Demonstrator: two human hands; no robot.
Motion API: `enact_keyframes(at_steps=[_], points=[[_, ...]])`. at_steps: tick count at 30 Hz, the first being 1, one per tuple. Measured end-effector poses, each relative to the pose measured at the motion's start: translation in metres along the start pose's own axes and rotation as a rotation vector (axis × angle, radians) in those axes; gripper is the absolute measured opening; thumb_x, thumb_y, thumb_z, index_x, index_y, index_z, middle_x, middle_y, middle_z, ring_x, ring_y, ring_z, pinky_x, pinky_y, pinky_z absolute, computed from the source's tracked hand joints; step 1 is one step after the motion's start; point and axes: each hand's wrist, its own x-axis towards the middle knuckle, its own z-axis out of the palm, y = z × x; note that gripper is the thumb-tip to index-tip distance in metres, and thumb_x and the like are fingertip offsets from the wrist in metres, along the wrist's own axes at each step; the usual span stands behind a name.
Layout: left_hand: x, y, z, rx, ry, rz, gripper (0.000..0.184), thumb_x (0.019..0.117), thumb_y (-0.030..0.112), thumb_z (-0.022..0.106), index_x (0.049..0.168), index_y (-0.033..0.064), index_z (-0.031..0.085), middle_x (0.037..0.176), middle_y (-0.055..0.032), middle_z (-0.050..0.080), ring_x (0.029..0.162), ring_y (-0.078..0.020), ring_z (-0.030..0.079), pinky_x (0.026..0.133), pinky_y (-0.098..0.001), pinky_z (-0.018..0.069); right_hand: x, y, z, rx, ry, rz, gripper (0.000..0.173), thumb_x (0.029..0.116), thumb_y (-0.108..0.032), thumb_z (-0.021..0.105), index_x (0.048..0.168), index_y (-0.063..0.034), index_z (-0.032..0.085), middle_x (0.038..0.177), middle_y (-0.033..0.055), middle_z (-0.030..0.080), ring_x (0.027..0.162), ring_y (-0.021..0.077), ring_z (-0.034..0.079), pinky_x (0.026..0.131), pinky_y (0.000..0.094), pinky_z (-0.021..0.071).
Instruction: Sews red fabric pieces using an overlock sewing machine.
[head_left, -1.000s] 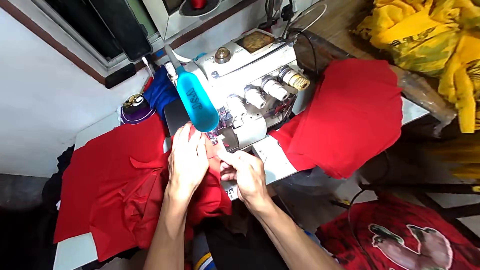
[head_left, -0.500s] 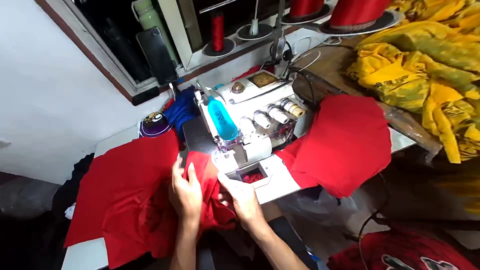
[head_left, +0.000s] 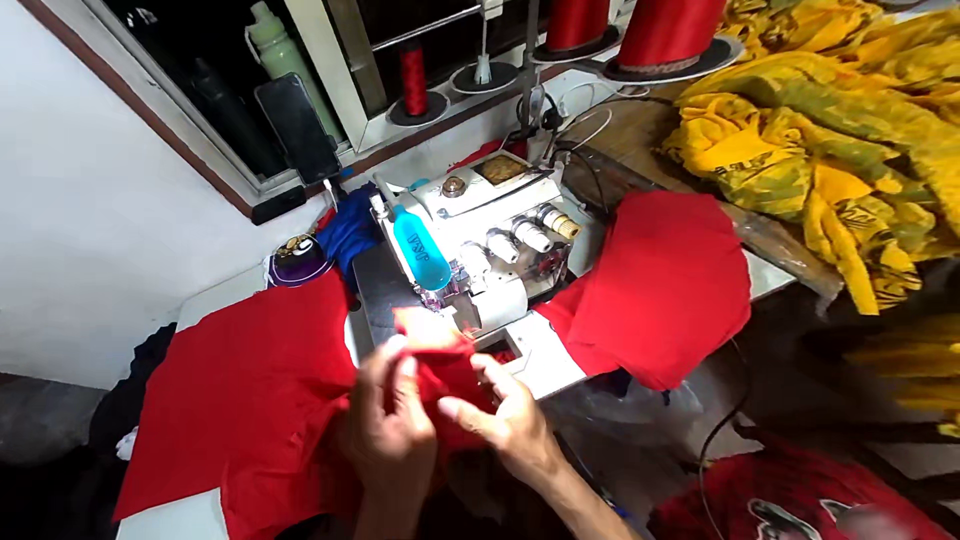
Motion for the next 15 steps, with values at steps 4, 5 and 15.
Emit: enact_keyframes(at_steps=[4,5,15], points=[[0.099,-0.036,-0.022,0.344,-0.021,0.040,0.033,0.1028,0.017,0.059,0.130,-0.0019,0.061,0.114,-0.0179,0.069,0.088,-0.0244,0.069,0.076,-0.0411,0.0578,0.011,-0.012,-0.003,-0.027,0.008,0.153,0.020,0.0917,-0.023,0.072,0.108,-0.0102,0.075,0.088,-0.0021,0.074,0.081,0.0066,0.070,0.074,0.0265,0.0596],[0.109,-0.045,-0.019,0.414,-0.081,-0.022,0.039,0.1018,0.018,0.059,0.135,-0.0012,0.056,0.121,-0.0210,0.067,0.099,-0.0339,0.068,0.082,-0.0510,0.0563,0.015,-0.014,-0.002,-0.005,0.027,0.201,0.020,0.0921,-0.025,0.073,0.105,-0.0100,0.075,0.085,-0.0011,0.073,0.079,0.0078,0.070,0.073,0.0270,0.0593],[-0.028,-0.061,0.024,0.236,-0.449,0.121,0.042,0.1059,0.030,0.045,0.136,0.0086,0.067,0.147,-0.0060,0.059,0.143,-0.0281,0.049,0.120,-0.0483,0.0356,0.004,0.005,-0.002,0.080,0.084,0.346,0.026,0.1013,-0.028,0.064,0.091,-0.0072,0.075,0.078,0.0025,0.070,0.074,0.0113,0.067,0.070,0.0295,0.0564]])
